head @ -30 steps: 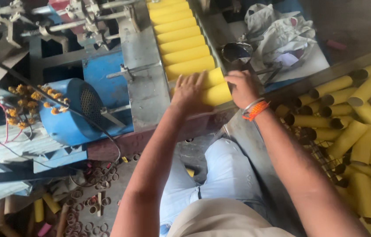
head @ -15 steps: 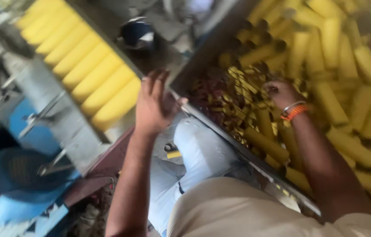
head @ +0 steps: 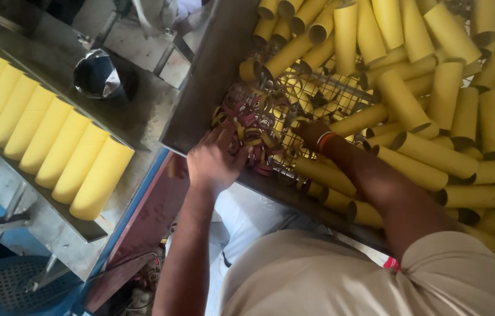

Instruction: The person repeatedly picks up yellow cylindrical objects from a metal bin and places them onto a conveyor belt. The person handles the cylinders one at a time, moving them from a pile into a linear arrangement on the belt.

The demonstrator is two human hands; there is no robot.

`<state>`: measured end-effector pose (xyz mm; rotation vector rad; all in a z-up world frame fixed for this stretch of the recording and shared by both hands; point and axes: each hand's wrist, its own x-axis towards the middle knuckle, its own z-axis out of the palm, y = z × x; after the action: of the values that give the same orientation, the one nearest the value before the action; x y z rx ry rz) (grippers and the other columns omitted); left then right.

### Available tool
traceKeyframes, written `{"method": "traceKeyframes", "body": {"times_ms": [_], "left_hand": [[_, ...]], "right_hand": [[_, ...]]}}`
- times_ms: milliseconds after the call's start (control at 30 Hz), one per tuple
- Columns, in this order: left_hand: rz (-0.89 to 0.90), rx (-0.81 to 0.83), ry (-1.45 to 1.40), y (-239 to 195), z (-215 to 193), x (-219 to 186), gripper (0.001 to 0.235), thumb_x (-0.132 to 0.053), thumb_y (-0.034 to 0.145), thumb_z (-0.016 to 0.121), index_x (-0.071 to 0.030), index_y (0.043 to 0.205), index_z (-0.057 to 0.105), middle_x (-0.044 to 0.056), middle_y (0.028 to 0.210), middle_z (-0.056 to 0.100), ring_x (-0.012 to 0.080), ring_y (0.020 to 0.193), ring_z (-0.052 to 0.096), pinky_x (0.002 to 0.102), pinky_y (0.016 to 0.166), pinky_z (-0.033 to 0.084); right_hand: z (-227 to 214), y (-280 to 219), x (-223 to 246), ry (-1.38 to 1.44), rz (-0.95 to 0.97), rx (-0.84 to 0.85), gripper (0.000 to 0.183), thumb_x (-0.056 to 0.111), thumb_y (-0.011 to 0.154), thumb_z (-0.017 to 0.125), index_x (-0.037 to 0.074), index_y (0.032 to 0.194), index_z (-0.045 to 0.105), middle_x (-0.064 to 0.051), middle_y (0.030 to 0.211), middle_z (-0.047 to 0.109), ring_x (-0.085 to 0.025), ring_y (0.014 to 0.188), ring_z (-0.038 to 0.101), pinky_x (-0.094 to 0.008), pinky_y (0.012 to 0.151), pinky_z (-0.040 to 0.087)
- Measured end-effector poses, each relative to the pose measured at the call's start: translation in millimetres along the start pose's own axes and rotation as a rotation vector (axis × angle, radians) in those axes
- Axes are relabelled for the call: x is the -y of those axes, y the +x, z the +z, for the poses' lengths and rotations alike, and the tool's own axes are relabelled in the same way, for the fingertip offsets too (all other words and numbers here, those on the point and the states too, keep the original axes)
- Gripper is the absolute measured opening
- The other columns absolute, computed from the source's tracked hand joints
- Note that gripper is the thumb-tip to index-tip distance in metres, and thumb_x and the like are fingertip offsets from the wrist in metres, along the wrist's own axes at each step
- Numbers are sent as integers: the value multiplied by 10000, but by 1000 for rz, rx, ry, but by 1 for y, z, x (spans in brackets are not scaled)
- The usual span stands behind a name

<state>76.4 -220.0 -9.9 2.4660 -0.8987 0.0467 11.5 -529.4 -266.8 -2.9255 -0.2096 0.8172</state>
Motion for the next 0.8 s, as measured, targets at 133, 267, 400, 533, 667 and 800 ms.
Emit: {"method": "traceKeyframes", "body": {"times_ms": [133,267,400,533,667,800], "left_hand": [[-16,-14,10,3,-3,-5,507,-382,819,766,-123,1246,679,89,1224,728,313,1038,712,440,843,574],[-41,39,-64,1,-5,-7,495,-402,837,754,-154,1262,700,99,1138,730,327,995,707,458,797,565],[51,-62,-119,-6,-1,-1,418,-384,888,743,-142,1228,711,132,1171,712,346,1048,689,466,876,551],[157,-118,-201,-26,-3,18,385,-341,849,770,-93,1135,703,167,1202,687,373,1103,667,469,948,538],[140,-285,-336,-55,-15,20,383,-290,907,749,-70,1214,687,155,1250,675,375,1140,652,445,993,534],[104,-413,-433,-77,-35,19,328,-226,907,752,-71,1186,676,142,1250,673,354,1150,665,418,996,544]], "right_hand": [[14,10,10,-20,-285,-33,476,92,886,630,234,1339,670,-89,1209,726,-318,1062,715,-449,876,565],[40,-3,28,-53,-176,146,416,96,904,643,197,1306,683,-98,1178,735,-297,1034,716,-426,867,560],[21,-7,22,-52,-80,161,358,100,922,655,160,1273,697,-108,1148,744,-275,1006,717,-403,857,556],[-57,-14,4,77,-64,-11,302,104,941,668,123,1240,710,-118,1117,754,-253,978,718,-380,847,551],[-169,-44,8,413,-217,-347,252,108,959,681,86,1207,724,-128,1087,763,-232,949,719,-356,837,547],[-263,-97,28,726,-196,-716,254,114,1039,681,-6,1262,694,-62,1085,718,-128,961,643,-285,871,509]]}}
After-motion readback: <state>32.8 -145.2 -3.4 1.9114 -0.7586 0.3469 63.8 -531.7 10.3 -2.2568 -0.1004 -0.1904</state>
